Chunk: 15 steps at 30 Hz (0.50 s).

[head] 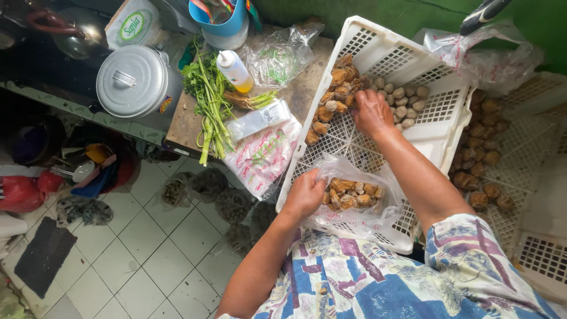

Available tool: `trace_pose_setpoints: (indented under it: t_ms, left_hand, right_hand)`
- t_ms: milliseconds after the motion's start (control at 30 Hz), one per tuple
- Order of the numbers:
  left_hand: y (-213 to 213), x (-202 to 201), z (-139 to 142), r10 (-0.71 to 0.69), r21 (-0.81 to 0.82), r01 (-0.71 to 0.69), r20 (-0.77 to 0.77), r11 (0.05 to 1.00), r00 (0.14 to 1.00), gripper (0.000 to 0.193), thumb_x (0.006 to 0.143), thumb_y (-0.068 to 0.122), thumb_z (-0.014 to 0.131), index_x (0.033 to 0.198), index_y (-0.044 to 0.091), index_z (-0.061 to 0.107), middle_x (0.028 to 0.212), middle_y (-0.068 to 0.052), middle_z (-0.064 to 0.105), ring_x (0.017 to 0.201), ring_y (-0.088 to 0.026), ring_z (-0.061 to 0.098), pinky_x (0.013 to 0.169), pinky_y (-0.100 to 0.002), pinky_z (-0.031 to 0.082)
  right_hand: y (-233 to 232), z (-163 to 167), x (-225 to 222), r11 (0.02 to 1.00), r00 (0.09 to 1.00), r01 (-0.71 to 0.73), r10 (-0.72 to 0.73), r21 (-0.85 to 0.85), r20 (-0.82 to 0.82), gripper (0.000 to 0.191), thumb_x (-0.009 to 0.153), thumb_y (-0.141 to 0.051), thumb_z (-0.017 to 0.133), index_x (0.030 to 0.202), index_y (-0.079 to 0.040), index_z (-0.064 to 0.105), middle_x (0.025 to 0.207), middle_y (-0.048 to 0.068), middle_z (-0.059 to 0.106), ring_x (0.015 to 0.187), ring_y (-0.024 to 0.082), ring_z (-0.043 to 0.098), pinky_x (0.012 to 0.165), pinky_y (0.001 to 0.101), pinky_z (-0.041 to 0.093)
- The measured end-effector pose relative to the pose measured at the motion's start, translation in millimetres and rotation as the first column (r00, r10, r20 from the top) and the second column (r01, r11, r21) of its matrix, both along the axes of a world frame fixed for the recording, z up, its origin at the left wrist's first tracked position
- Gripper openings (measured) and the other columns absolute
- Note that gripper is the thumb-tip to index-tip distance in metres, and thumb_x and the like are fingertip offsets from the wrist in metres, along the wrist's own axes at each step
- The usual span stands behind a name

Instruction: The person picks fried food balls from white plastic crates and places them one at a time into a clear plastic bag, occasionally adjusting the bag and reaching into different crates. The person continues filling the bag with the fried items throughout the clip.

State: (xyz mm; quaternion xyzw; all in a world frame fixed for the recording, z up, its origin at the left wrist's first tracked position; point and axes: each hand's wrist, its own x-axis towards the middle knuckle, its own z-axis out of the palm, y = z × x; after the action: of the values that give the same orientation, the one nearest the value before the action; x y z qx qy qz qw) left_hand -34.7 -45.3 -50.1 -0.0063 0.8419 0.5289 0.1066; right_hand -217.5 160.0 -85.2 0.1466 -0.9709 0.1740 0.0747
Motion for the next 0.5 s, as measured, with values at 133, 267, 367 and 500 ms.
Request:
trace_pose_setpoints:
  t_ms: [133, 267, 367, 500]
  left_hand:
    - [3.5, -4.6, -15.4, -0.003, 0.049, 0.001, 0.035, 0.999, 0.999, 0.031, 0.099, 0.028, 0.053, 0.096, 0.000, 0.065, 0.082, -0.021, 0.069, 0.077, -0.040, 0.067, 0.073, -0.045, 0.051]
    - [3.7, -9.7, -26.8, 0.058, 0.060, -0.060, 0.050, 0.996, 0.997, 0.033, 0.101, 0.028, 0.053, 0.093, -0.001, 0.065, 0.080, -0.021, 0.069, 0.076, -0.038, 0.068, 0.072, -0.045, 0.051]
    - [2.9, -12.8, -28.2, 0.106, 0.156, -0.121, 0.098, 0.980, 0.989, 0.032, 0.100, 0.027, 0.052, 0.096, -0.001, 0.067, 0.076, -0.022, 0.069, 0.073, -0.038, 0.069, 0.070, -0.045, 0.052]
    - [3.4, -15.2, -21.0, 0.123, 0.160, -0.137, 0.095, 0.978, 0.988, 0.029, 0.099, 0.026, 0.051, 0.102, 0.002, 0.067, 0.082, -0.022, 0.070, 0.079, -0.041, 0.069, 0.073, -0.047, 0.053]
  right_hand:
    - [10.5, 12.1, -2.8, 0.993, 0.981, -0.064, 0.044, 0.103, 0.188, 0.028, 0.091, -0.018, 0.072, 0.113, -0.006, 0.059, 0.105, 0.018, 0.067, 0.097, 0.040, 0.066, 0.085, 0.0515, 0.055]
    - [30.9, 36.9, 20.6, 0.932, 0.914, 0.029, 0.122, -0.360, 0.387, 0.035, 0.085, -0.019, 0.080, 0.106, -0.004, 0.057, 0.095, 0.016, 0.068, 0.082, 0.027, 0.065, 0.072, 0.0414, 0.056]
    - [42.3, 64.3, 63.0, 0.478, 0.582, 0.034, 0.705, -0.878, 0.406, 0.024, 0.092, -0.015, 0.075, 0.108, -0.007, 0.058, 0.096, 0.008, 0.073, 0.081, 0.012, 0.067, 0.067, 0.0292, 0.054]
    - [18.4, 75.8, 119.9, 0.728, 0.517, -0.220, 0.651, -0.649, 0.555, 0.025, 0.083, -0.016, 0.083, 0.098, -0.004, 0.066, 0.078, 0.006, 0.069, 0.066, 0.011, 0.065, 0.055, 0.0283, 0.053]
